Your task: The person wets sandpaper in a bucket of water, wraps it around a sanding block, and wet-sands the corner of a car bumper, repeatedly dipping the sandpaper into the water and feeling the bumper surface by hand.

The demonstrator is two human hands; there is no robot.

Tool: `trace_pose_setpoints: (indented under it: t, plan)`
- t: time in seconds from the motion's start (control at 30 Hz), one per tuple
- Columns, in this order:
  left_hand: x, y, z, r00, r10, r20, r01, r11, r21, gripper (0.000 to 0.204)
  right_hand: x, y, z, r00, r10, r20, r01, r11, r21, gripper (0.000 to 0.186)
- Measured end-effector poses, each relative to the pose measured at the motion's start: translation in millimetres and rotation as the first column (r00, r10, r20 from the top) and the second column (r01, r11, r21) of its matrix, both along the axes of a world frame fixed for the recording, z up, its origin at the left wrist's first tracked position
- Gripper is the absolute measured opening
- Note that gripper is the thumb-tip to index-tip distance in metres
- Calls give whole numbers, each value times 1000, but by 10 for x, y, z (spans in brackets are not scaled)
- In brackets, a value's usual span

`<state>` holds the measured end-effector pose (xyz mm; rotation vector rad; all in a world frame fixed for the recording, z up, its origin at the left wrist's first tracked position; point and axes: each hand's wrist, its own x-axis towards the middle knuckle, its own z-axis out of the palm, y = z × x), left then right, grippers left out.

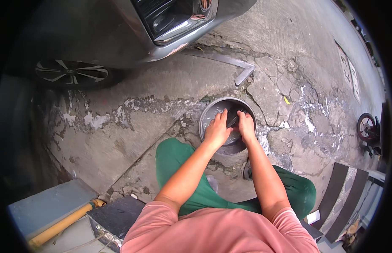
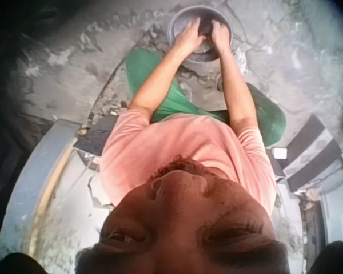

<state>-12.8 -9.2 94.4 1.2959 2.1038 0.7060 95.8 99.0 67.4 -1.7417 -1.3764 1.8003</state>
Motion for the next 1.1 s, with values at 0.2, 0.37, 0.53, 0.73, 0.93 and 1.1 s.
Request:
trace_pose_setpoints:
  t: [0.2,0.37,0.53,0.73,0.93,1.1]
  plan:
    - [-156,6,-6,926,85,367,-33,989,-147,111,149,-41,95,974,65,-217,-39,991,126,36]
    - [-138,8,-43,963,46,266,-42,999,-21,104,344,162,70,889,-36,-457,0,997,-80,31]
    - [-300,15,-146,632,63,772,-123,992,20,60,308,257,659,912,-3,-410,-43,994,-103,32]
    - [-419,-2,396,857,89,507,-109,994,10,35,506,514,1386,948,29,-317,-2,996,85,34]
    - [-238,-11,454,977,146,154,-181,952,248,32,418,-9,1717,786,-101,-609,-142,930,-339,53]
    - [25,-43,167,853,179,490,-335,908,251,35,225,-185,1108,786,-137,-602,-110,928,-356,53]
